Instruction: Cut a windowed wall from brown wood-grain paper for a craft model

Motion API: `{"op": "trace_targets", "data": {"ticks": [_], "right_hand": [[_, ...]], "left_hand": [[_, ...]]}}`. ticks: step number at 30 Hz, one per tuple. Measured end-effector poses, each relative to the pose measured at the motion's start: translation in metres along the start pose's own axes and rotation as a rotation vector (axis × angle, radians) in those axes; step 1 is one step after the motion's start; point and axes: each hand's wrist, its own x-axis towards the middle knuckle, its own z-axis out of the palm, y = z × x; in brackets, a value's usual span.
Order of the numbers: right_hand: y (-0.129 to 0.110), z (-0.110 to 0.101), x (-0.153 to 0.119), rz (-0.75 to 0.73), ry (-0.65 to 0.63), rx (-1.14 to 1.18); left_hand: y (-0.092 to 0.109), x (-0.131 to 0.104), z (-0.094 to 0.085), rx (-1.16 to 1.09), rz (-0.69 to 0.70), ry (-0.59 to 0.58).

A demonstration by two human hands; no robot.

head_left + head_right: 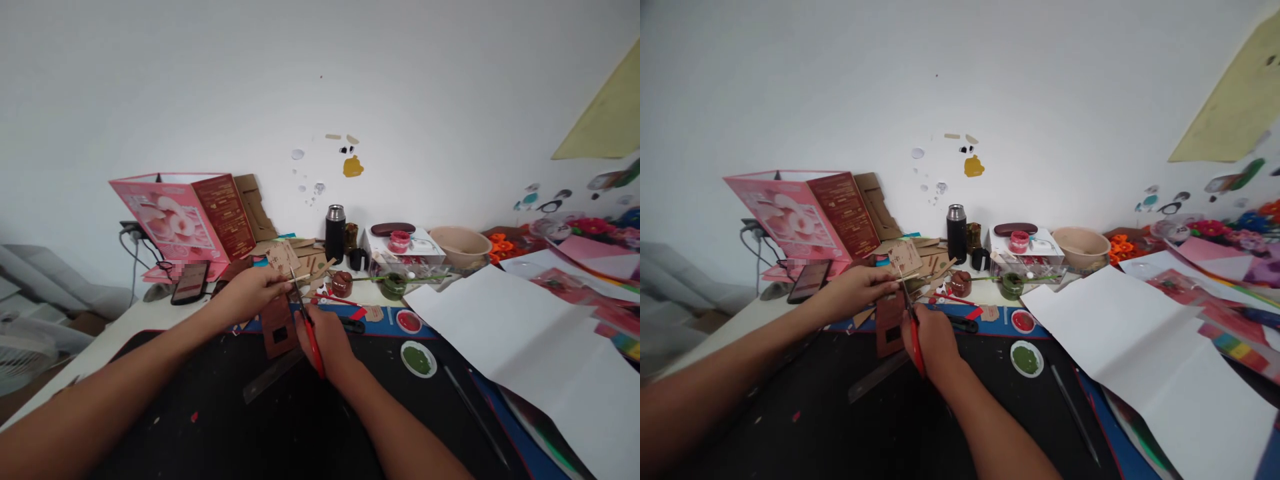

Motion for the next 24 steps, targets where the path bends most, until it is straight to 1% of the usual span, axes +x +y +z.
{"op": "trace_targets", "data": {"ticks": [2, 4, 5, 7, 10, 15, 20, 24], "right_hand": [[0.002, -0.003, 0.002, 0.009, 0.018, 0.013], [0.003, -0.005, 0.002, 0.012, 0.029, 0.028], [0.003, -0.006, 0.002, 0.011, 0.031, 0.034], [0.003, -0.006, 0.002, 0.007, 0.031, 0.044], [0.002, -0.007, 0.001, 0.003, 0.028, 0.049], [0.0, -0.011, -0.001, 0.0, 0.015, 0.065], [-0.003, -0.015, -0.001, -0.009, -0.016, 0.104], [-0.002, -0.013, -0.001, -0.013, -0.047, 0.167]], "left_hand": [[0.004, -0.007, 0.008, 0.104, 0.0, 0.122], [0.007, -0.015, 0.016, 0.207, -0.023, 0.215], [0.008, -0.018, 0.019, 0.299, -0.031, 0.255], [0.01, -0.02, 0.024, 0.452, -0.048, 0.298], [0.011, -0.018, 0.027, 0.575, -0.061, 0.296], [0.009, -0.015, 0.026, 0.629, -0.054, 0.27], [-0.002, -0.02, 0.023, 0.673, 0.003, 0.248], [-0.01, -0.024, 0.025, 0.761, 0.045, 0.254]]}}
